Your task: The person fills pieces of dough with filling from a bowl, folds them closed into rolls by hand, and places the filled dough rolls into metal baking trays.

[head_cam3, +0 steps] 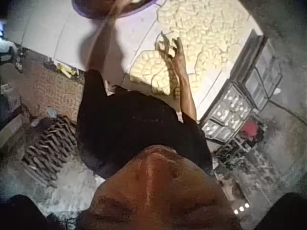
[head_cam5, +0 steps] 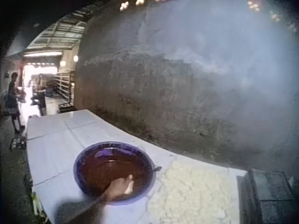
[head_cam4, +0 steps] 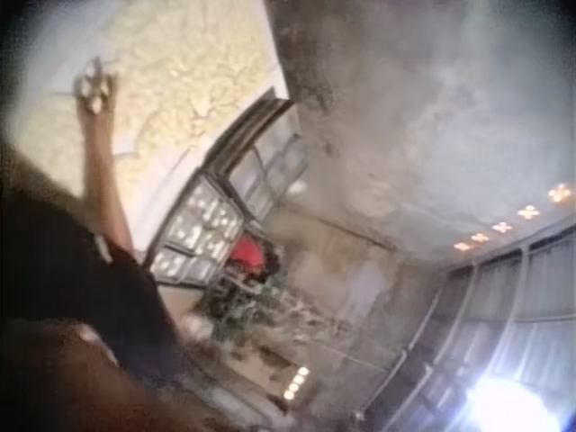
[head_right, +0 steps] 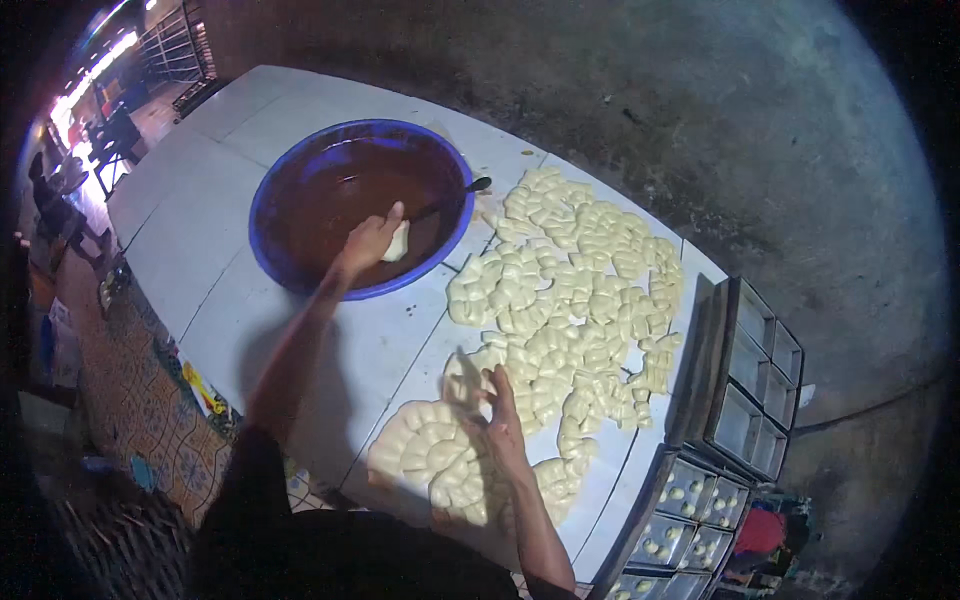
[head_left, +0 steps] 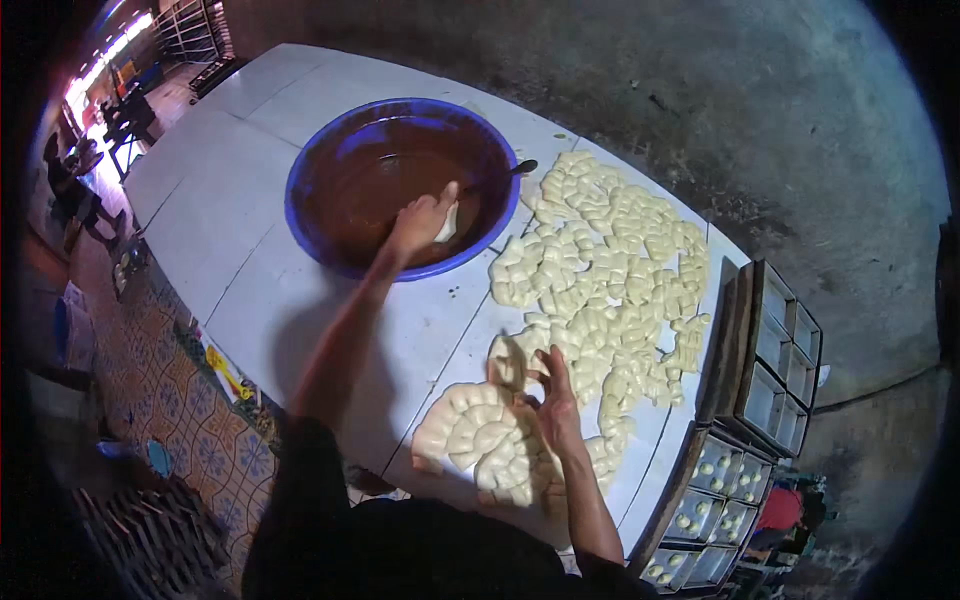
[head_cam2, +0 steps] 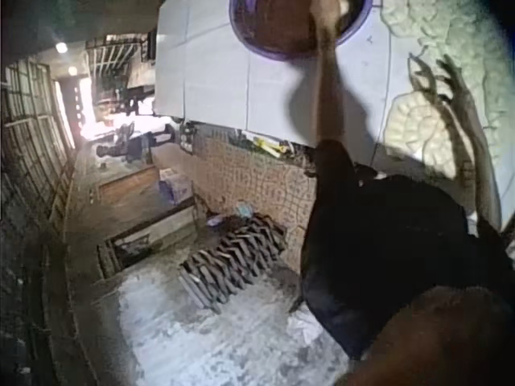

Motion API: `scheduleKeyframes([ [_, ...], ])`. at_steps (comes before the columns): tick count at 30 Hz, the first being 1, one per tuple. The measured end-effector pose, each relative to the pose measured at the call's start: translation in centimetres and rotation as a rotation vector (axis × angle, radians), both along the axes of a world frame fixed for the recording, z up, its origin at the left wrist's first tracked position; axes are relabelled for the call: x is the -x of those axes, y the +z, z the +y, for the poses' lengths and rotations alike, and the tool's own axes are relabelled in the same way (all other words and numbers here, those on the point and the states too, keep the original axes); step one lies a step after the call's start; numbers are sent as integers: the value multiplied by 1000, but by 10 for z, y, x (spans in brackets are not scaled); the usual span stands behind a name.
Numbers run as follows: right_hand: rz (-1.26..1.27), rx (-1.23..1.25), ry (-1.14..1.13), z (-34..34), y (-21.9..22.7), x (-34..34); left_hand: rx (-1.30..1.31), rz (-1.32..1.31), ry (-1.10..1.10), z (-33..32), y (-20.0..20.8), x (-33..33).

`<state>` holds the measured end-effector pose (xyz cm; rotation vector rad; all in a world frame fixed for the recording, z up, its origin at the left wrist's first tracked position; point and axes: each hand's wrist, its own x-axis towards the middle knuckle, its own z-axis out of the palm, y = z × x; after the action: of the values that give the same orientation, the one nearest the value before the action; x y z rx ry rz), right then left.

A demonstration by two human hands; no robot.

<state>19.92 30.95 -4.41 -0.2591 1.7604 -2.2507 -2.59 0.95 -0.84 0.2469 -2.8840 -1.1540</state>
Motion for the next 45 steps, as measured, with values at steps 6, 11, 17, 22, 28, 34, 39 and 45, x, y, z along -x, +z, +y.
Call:
scheduleKeyframes([
  [6, -159, 112, -56, 8, -18, -3, -234, -640, -61, -11, -28, 22],
  [11, -145, 197, -89, 3, -15, -3, -253, -131, -3, 27, 17, -60],
  [17, -456, 713, -114, -8, -6, 0, -1512, -284, -68, 132, 18, -195],
  [22, -134, 13, -397, 9, -5, -39, -759, 155, -100, 196, 6, -257],
  [28, 146, -539, -541, 68, 44, -77, -643, 208, -285, 232, -4, -299],
  [34, 590, -600, -164, 143, 36, -140, -1325, -552, -272, 251, -6, -313],
  [39, 447, -512, -416, 203, 31, -181, -1122, -583, -634, 302, 14, -345],
  [45, 287, -254, -729, 248, 34, -219, -889, -355, -661, 391, 8, -388],
])
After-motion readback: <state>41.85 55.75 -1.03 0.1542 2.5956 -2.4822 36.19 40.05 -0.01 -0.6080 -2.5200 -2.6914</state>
